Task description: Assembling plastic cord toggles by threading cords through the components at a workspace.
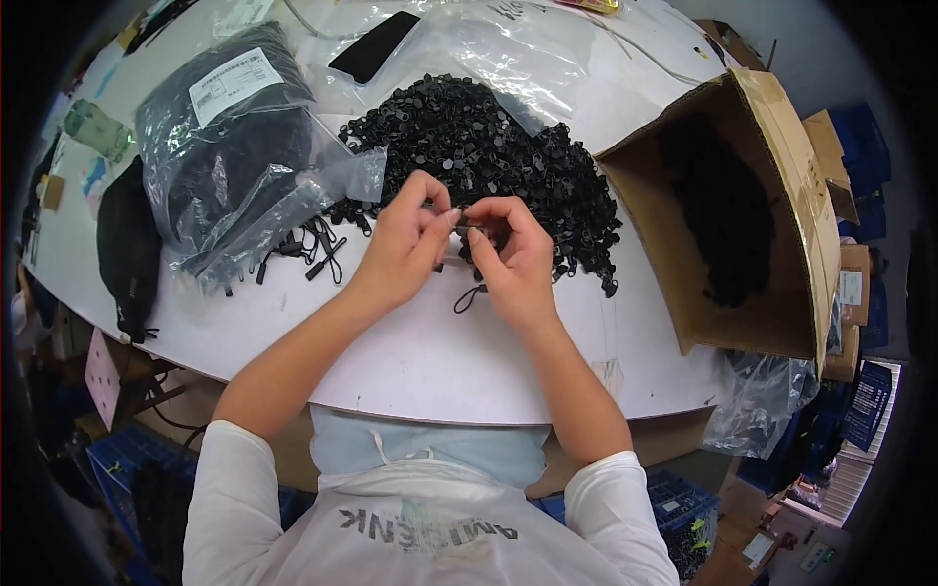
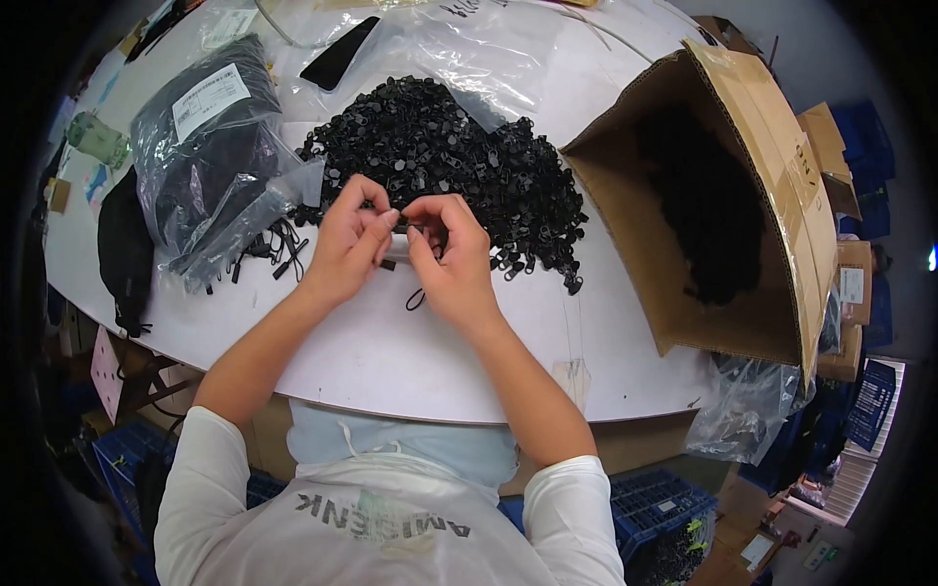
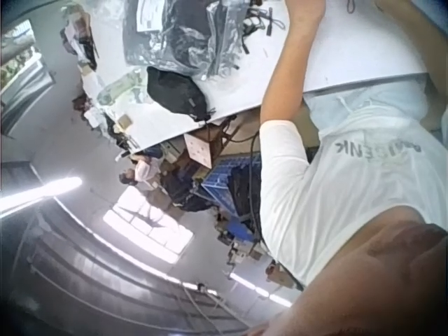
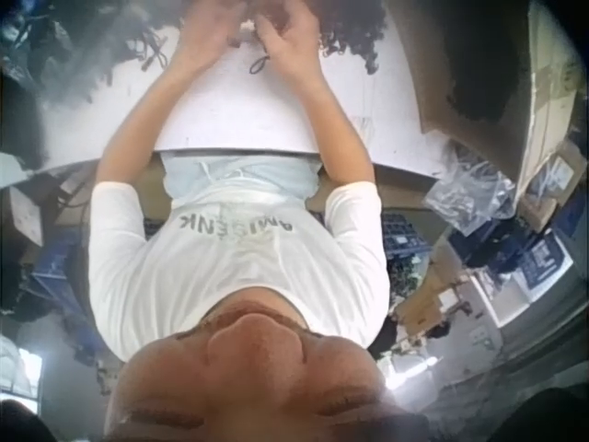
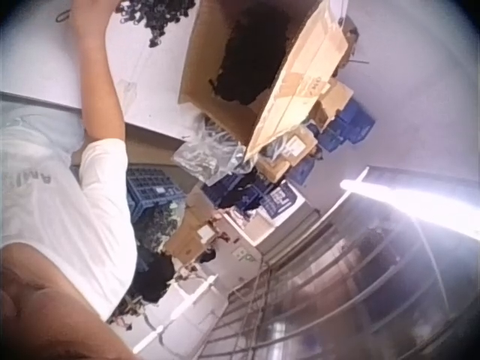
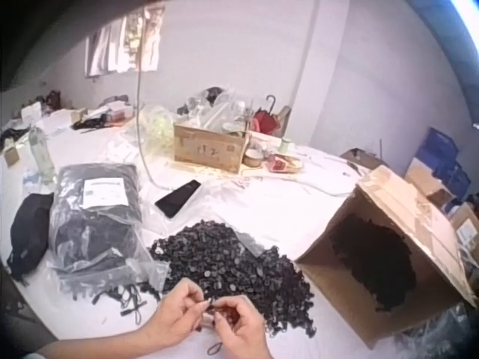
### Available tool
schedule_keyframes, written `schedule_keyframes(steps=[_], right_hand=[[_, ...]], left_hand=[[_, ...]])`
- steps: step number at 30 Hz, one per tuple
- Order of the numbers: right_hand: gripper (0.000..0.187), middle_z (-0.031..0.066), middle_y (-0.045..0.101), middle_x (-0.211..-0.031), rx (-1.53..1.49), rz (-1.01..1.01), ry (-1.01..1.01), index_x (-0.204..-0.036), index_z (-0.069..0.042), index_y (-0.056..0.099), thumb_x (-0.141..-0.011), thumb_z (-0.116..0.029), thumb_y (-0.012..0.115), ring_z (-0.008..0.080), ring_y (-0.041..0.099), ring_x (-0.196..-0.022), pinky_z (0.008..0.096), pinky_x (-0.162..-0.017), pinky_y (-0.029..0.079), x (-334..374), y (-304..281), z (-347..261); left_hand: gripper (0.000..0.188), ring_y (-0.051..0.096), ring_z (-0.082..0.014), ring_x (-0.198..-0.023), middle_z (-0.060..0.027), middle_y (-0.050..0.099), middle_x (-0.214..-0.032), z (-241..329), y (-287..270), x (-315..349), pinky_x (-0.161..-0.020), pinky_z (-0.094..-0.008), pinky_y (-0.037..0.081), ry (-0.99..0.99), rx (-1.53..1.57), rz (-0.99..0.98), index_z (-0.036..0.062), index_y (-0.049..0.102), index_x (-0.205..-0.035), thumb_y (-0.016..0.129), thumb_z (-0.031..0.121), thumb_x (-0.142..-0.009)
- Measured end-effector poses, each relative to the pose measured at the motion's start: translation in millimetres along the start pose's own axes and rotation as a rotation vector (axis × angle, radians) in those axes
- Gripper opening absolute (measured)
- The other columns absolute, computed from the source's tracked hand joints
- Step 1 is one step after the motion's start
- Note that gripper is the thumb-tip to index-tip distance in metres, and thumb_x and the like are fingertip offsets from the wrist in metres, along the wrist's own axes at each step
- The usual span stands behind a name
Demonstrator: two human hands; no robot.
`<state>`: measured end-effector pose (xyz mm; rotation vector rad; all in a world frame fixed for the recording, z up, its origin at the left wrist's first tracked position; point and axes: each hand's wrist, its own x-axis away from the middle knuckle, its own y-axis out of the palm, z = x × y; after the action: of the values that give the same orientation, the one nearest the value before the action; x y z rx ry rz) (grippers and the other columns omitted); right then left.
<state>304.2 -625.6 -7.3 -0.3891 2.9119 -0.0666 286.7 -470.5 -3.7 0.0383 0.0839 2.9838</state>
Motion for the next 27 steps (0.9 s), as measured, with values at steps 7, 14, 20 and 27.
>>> schedule_keyframes(steps=[7, 14, 20, 27], right_hand=[[0.018, 0.0047, 0.056, -0.082, 0.242, -0.175, -0.031, -0.093, 0.001, 0.061, -0.077, -0.005, 0.066, 0.0097, 0.049, -0.062, 0.0234, -0.056, 0.040, 1, 3, -18], [0.013, 0.0112, 0.055, -0.074, 0.300, -0.298, -0.056, -0.086, 0.003, 0.057, -0.082, -0.009, 0.061, 0.0217, 0.052, -0.057, 0.0321, -0.053, 0.042, 3, 3, -22], [0.010, 0.0105, 0.057, -0.071, 0.437, -0.347, -0.134, -0.084, 0.004, 0.056, -0.081, -0.006, 0.056, 0.0184, 0.052, -0.056, 0.0296, -0.054, 0.041, 4, -1, -14], [0.014, 0.0138, 0.058, -0.070, 0.453, -0.279, -0.100, -0.086, 0.003, 0.055, -0.076, -0.005, 0.050, 0.0256, 0.056, -0.058, 0.0340, -0.058, 0.045, 6, 1, -22]], left_hand=[[0.013, 0.049, -0.0087, -0.048, -0.0049, 0.054, -0.062, 7, -23, -3, -0.047, -0.0256, 0.036, 0.249, -0.259, 0.087, 0.0034, 0.044, -0.094, 0.056, 0.006, -0.090], [0.011, 0.052, -0.0053, -0.050, -0.0026, 0.053, -0.071, 2, -20, -6, -0.047, -0.0230, 0.036, 0.335, -0.384, -0.013, 0.0013, 0.046, -0.096, 0.055, 0.002, -0.089], [0.013, 0.058, -0.0239, -0.051, -0.0114, 0.055, -0.060, 3, -17, -7, -0.049, -0.0314, 0.041, 0.294, -0.468, 0.065, 0.0037, 0.047, -0.094, 0.057, 0.008, -0.088], [0.012, 0.057, -0.0245, -0.051, -0.0121, 0.056, -0.061, 2, -11, -5, -0.049, -0.0330, 0.042, 0.361, -0.469, 0.009, 0.0041, 0.048, -0.093, 0.058, 0.007, -0.087]])
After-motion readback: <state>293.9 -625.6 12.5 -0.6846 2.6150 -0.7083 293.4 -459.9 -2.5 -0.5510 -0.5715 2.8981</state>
